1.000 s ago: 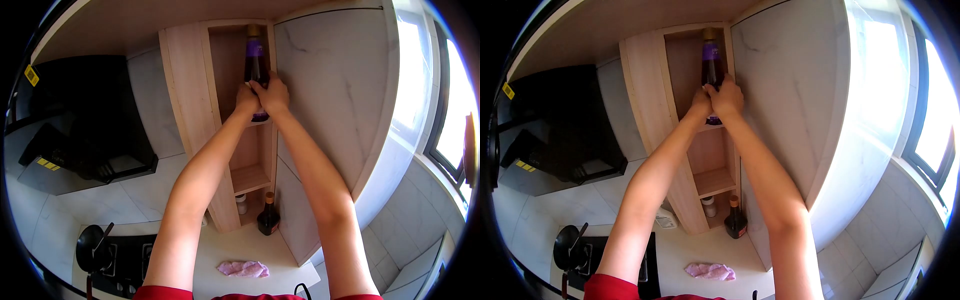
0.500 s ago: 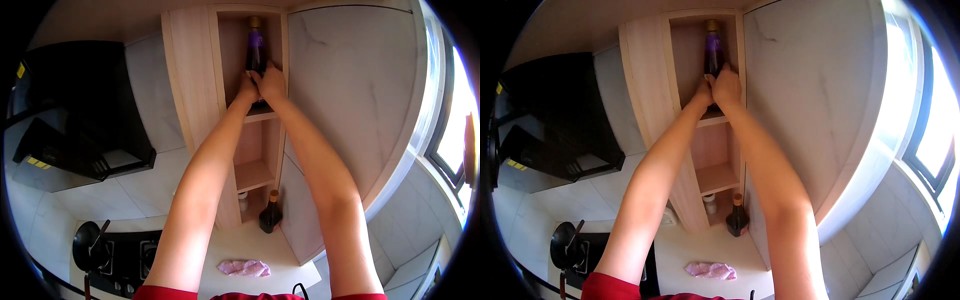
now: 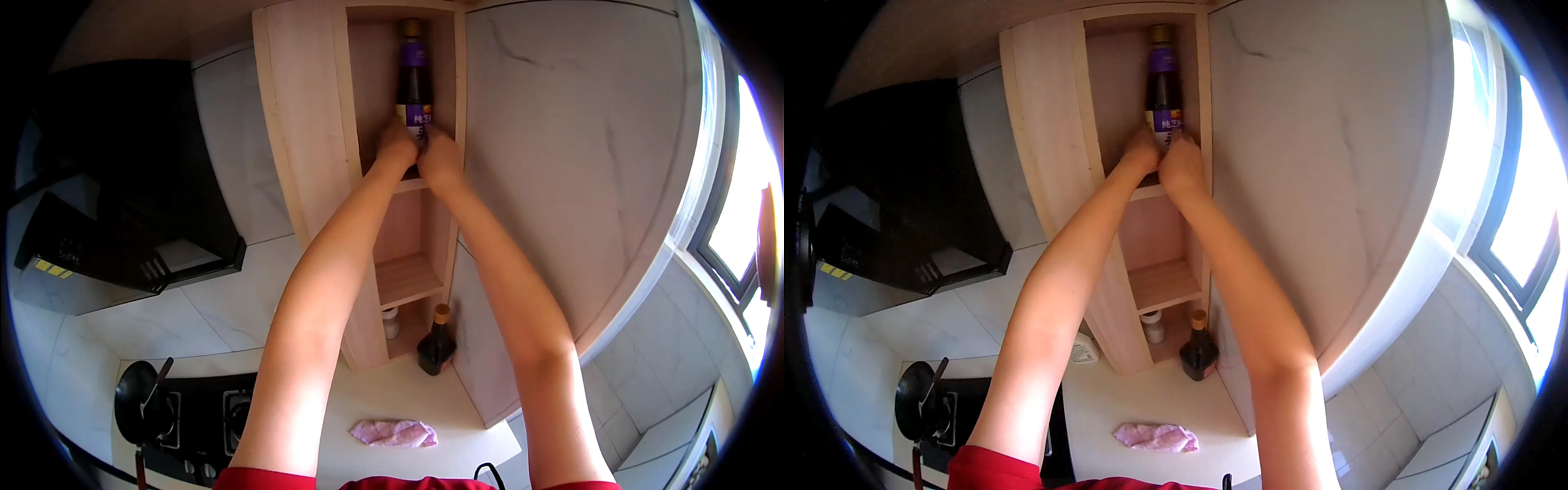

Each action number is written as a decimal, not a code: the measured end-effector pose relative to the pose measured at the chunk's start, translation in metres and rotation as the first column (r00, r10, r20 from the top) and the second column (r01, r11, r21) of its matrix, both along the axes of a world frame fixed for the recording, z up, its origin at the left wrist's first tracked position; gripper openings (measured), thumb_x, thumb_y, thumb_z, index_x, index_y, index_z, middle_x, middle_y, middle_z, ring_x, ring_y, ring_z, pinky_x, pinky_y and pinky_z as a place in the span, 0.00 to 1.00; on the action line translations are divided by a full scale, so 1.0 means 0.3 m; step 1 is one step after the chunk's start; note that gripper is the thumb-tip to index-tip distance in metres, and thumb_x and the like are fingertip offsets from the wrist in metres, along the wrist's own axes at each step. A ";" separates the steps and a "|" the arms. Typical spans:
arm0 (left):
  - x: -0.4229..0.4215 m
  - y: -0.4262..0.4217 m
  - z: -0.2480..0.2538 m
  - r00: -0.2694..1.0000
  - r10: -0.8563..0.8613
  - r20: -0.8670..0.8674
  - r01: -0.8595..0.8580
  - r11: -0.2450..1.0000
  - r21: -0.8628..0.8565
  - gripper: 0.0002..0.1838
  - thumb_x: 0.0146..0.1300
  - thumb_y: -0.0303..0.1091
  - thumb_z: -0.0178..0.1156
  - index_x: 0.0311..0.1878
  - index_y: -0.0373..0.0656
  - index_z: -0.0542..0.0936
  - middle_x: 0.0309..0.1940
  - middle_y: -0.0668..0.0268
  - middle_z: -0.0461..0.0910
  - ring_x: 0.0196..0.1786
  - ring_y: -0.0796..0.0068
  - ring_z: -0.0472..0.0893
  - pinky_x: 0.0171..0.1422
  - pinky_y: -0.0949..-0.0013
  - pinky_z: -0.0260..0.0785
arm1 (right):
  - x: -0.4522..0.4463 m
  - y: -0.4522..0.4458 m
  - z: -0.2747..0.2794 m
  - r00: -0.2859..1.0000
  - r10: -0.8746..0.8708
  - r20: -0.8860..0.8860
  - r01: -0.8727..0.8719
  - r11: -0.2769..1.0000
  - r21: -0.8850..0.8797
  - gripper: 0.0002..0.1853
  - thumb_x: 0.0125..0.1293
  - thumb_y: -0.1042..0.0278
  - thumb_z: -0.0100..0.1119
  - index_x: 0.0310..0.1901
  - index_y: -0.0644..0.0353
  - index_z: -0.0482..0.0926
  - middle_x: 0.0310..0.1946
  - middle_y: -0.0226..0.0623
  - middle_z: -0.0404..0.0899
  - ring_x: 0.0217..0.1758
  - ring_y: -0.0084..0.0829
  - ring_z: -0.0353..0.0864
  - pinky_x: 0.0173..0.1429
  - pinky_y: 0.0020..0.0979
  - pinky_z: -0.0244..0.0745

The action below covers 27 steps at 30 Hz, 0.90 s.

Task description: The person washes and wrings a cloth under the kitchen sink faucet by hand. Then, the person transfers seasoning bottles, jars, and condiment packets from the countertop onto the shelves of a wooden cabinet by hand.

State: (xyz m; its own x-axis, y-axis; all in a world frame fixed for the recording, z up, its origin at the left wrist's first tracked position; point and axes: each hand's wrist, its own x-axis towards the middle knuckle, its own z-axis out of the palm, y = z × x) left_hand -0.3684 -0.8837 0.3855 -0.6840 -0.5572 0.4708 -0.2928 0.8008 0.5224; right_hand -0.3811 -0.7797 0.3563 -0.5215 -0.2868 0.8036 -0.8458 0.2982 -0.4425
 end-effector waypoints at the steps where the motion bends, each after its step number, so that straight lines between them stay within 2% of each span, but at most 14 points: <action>1: -0.001 0.000 -0.003 0.999 0.004 -0.033 -0.004 1.000 0.019 0.27 0.55 0.32 0.61 0.57 0.36 0.66 0.53 0.47 0.73 0.56 0.52 0.74 0.59 0.60 0.69 | -0.004 -0.006 -0.011 0.998 0.065 0.009 -0.065 0.998 -0.006 0.20 0.55 0.81 0.50 0.51 0.73 0.69 0.52 0.58 0.70 0.53 0.54 0.72 0.57 0.42 0.68; 8: -0.005 -0.007 -0.020 0.958 -0.039 -0.283 0.053 0.998 0.044 0.19 0.58 0.26 0.55 0.54 0.36 0.70 0.50 0.46 0.75 0.54 0.52 0.76 0.55 0.59 0.70 | -0.025 -0.050 -0.036 0.985 0.158 0.075 -0.159 0.987 0.014 0.24 0.59 0.79 0.49 0.58 0.74 0.62 0.64 0.58 0.57 0.63 0.53 0.63 0.65 0.38 0.62; 11: 0.015 -0.004 -0.043 0.902 -0.151 -0.405 0.202 0.976 0.087 0.18 0.58 0.27 0.55 0.53 0.36 0.71 0.49 0.46 0.76 0.53 0.51 0.76 0.54 0.59 0.71 | -0.043 -0.073 -0.057 0.992 0.120 0.041 -0.118 0.991 -0.055 0.25 0.58 0.80 0.49 0.59 0.73 0.63 0.60 0.59 0.62 0.61 0.53 0.65 0.63 0.39 0.64; 13: 0.045 0.000 -0.056 0.938 -0.133 -0.321 0.070 0.978 -0.199 0.16 0.60 0.29 0.53 0.51 0.37 0.73 0.49 0.48 0.76 0.53 0.55 0.77 0.54 0.61 0.70 | -0.020 -0.023 -0.026 0.964 0.217 0.152 -0.204 0.974 -0.096 0.23 0.59 0.79 0.49 0.58 0.72 0.65 0.57 0.58 0.66 0.61 0.52 0.67 0.63 0.37 0.63; 14: 0.056 0.000 -0.046 0.941 -0.127 -0.315 0.065 0.978 -0.199 0.16 0.60 0.29 0.53 0.51 0.37 0.73 0.49 0.48 0.76 0.53 0.55 0.77 0.54 0.61 0.70 | -0.004 0.000 -0.011 0.918 0.306 0.251 -0.277 0.950 -0.144 0.22 0.59 0.79 0.49 0.57 0.71 0.67 0.55 0.57 0.70 0.60 0.51 0.68 0.63 0.35 0.62; 15: 0.107 0.049 -0.002 0.988 -0.045 -0.151 0.033 0.996 -0.083 0.17 0.60 0.30 0.53 0.53 0.37 0.73 0.50 0.49 0.76 0.53 0.57 0.77 0.54 0.62 0.69 | 0.012 0.007 -0.009 0.915 0.309 0.258 -0.279 0.949 -0.145 0.22 0.59 0.79 0.49 0.57 0.71 0.67 0.55 0.57 0.70 0.60 0.51 0.68 0.63 0.35 0.62; 16: 0.156 0.103 0.027 0.999 0.014 0.033 -0.015 0.999 0.030 0.18 0.61 0.32 0.53 0.54 0.37 0.72 0.50 0.50 0.76 0.53 0.59 0.77 0.55 0.63 0.68 | 0.036 0.016 -0.018 0.876 0.435 0.209 -0.355 0.874 -0.331 0.21 0.62 0.74 0.48 0.57 0.70 0.68 0.52 0.56 0.73 0.57 0.48 0.71 0.60 0.35 0.65; 17: 0.225 0.172 0.007 0.967 -0.112 -0.228 0.153 0.974 0.169 0.19 0.61 0.32 0.53 0.55 0.38 0.72 0.50 0.52 0.76 0.53 0.63 0.76 0.55 0.66 0.67 | 0.061 0.037 -0.032 0.834 0.534 0.139 -0.406 0.764 -0.502 0.20 0.66 0.69 0.47 0.56 0.69 0.69 0.48 0.56 0.75 0.54 0.45 0.74 0.57 0.34 0.67; 18: 0.295 0.244 -0.047 0.851 -0.200 -0.486 0.355 0.901 0.251 0.20 0.62 0.33 0.53 0.57 0.38 0.72 0.51 0.55 0.76 0.52 0.67 0.75 0.55 0.68 0.66 | 0.196 0.164 -0.006 0.792 0.536 0.292 -0.408 0.821 -0.399 0.19 0.70 0.61 0.41 0.53 0.68 0.71 0.44 0.52 0.77 0.48 0.40 0.76 0.52 0.36 0.70; 19: 0.352 0.270 -0.116 0.625 -0.399 -0.671 0.705 0.657 0.267 0.21 0.64 0.36 0.53 0.59 0.40 0.71 0.51 0.60 0.75 0.53 0.72 0.73 0.56 0.72 0.63 | 0.224 0.165 -0.069 0.797 0.574 0.190 -0.452 0.774 -0.443 0.18 0.70 0.61 0.39 0.51 0.67 0.71 0.43 0.51 0.76 0.46 0.40 0.76 0.50 0.37 0.70; 21: 0.515 0.398 -0.198 0.652 -0.387 -0.653 0.715 0.599 0.359 0.23 0.66 0.44 0.53 0.60 0.43 0.70 0.55 0.67 0.72 0.56 0.77 0.70 0.61 0.72 0.60 | 0.312 0.228 -0.216 0.887 0.429 -0.172 -0.461 0.798 -0.388 0.16 0.70 0.62 0.37 0.45 0.64 0.71 0.41 0.50 0.75 0.43 0.42 0.76 0.47 0.36 0.70; 22: 0.583 0.419 -0.279 0.562 -0.479 -0.674 0.811 0.477 0.338 0.24 0.67 0.45 0.52 0.61 0.43 0.68 0.58 0.67 0.71 0.60 0.76 0.69 0.65 0.70 0.58 | 0.420 0.347 -0.232 0.779 0.613 0.131 -0.526 0.753 -0.396 0.14 0.69 0.63 0.38 0.44 0.65 0.71 0.41 0.49 0.74 0.43 0.42 0.75 0.47 0.37 0.70; 24: 0.713 0.463 -0.472 0.610 -0.380 -0.695 0.792 0.262 0.552 0.25 0.68 0.45 0.49 0.65 0.43 0.65 0.63 0.65 0.67 0.64 0.73 0.66 0.69 0.68 0.56 | 0.522 0.424 -0.440 0.726 0.679 0.111 -0.571 0.685 -0.452 0.18 0.70 0.60 0.42 0.51 0.67 0.69 0.47 0.47 0.75 0.50 0.37 0.74 0.55 0.36 0.68; 27: 0.870 0.524 -0.740 0.599 -0.421 -0.682 0.730 -0.064 0.680 0.27 0.72 0.48 0.35 0.69 0.43 0.56 0.70 0.64 0.54 0.71 0.71 0.56 0.74 0.66 0.45 | 0.685 0.575 -0.733 0.300 0.884 0.360 -0.425 0.461 -0.779 0.30 0.70 0.50 0.46 0.65 0.64 0.61 0.59 0.38 0.69 0.63 0.26 0.64 0.66 0.28 0.59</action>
